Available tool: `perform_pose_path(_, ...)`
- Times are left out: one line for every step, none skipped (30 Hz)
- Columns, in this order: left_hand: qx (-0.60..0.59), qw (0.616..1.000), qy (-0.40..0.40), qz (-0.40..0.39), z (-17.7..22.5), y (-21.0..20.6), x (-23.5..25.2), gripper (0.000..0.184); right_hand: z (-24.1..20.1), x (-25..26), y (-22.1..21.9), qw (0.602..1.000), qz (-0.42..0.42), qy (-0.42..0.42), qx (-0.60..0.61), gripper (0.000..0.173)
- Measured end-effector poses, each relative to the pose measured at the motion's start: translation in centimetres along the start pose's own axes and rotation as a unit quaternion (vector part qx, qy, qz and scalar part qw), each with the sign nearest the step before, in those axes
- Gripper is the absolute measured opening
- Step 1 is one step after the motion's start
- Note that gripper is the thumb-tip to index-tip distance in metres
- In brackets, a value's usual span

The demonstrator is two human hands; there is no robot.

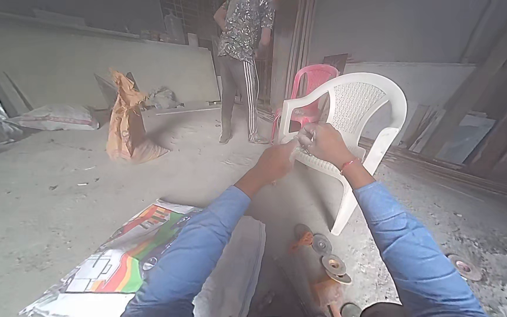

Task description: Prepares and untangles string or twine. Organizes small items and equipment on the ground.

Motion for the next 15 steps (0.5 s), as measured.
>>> perform_pose_path(-0.015,1.0,0.017,0.009,-0.4,0.2,0.1,0.026,-0.4,0.1,0.1,1.0,0.019,0.001,-0.013,0.025)
perform_pose_path(-0.032,0.999,0.029,0.016,-0.6,0.5,0.1,0.03,-0.7,0.2,0.2,0.999,0.036,0.004,-0.034,0.026)
perform_pose_path(-0.048,0.998,0.037,0.019,-0.6,0.6,0.1,0.034,-0.9,0.3,0.1,0.997,0.046,0.005,-0.06,0.027)
perform_pose_path(-0.065,0.997,0.043,0.018,-0.4,0.7,0.0,0.037,-1.0,0.3,0.0,0.995,0.051,-0.002,-0.082,0.028)
perform_pose_path(-0.083,0.996,0.041,0.018,-0.2,0.8,-0.1,0.039,-1.0,0.3,0.0,0.994,0.06,-0.011,-0.094,0.027)
perform_pose_path(-0.101,0.994,0.035,0.022,0.0,0.9,-0.3,0.041,-0.8,0.3,-0.1,0.993,0.067,-0.024,-0.099,0.026)
perform_pose_path(-0.116,0.992,0.027,0.031,0.1,0.9,-0.3,0.043,-0.7,0.4,0.0,0.992,0.075,-0.035,-0.097,0.025)
perform_pose_path(-0.128,0.991,0.022,0.04,0.1,1.0,-0.4,0.044,-0.7,0.4,0.0,0.991,0.082,-0.044,-0.094,0.025)
perform_pose_path(-0.132,0.99,0.02,0.049,0.1,1.1,-0.4,0.044,-0.7,0.5,0.1,0.991,0.086,-0.052,-0.089,0.024)
perform_pose_path(-0.131,0.989,0.018,0.06,0.0,1.3,-0.4,0.043,-0.8,0.5,0.1,0.991,0.087,-0.056,-0.081,0.023)
perform_pose_path(-0.127,0.989,0.018,0.074,-0.2,1.6,-0.4,0.039,-0.9,0.7,0.1,0.992,0.089,-0.056,-0.072,0.024)
perform_pose_path(-0.122,0.988,0.019,0.089,-0.5,2.0,-0.4,0.034,-1.1,0.8,0.1,0.992,0.092,-0.05,-0.065,0.026)
perform_pose_path(-0.122,0.986,0.023,0.108,-0.9,2.4,-0.3,0.03,-1.2,0.9,0.0,0.992,0.098,-0.042,-0.061,0.029)
perform_pose_path(-0.126,0.983,0.028,0.129,-1.3,3.1,-0.4,0.028,-1.5,1.0,0.0,0.992,0.108,-0.029,-0.061,0.031)
perform_pose_path(-0.128,0.979,0.038,0.151,-1.6,3.8,-0.6,0.027,-1.8,1.0,-0.1,0.991,0.119,-0.018,-0.061,0.031)
Point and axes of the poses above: each hand's wrist, its own x-axis towards the middle knuckle, its own y-axis out of the back of the hand, z = x × y, the point moved 9 cm from there along x, towards the middle knuckle, and after that the axes turned 8 degrees about z, right-handed, at the moved point
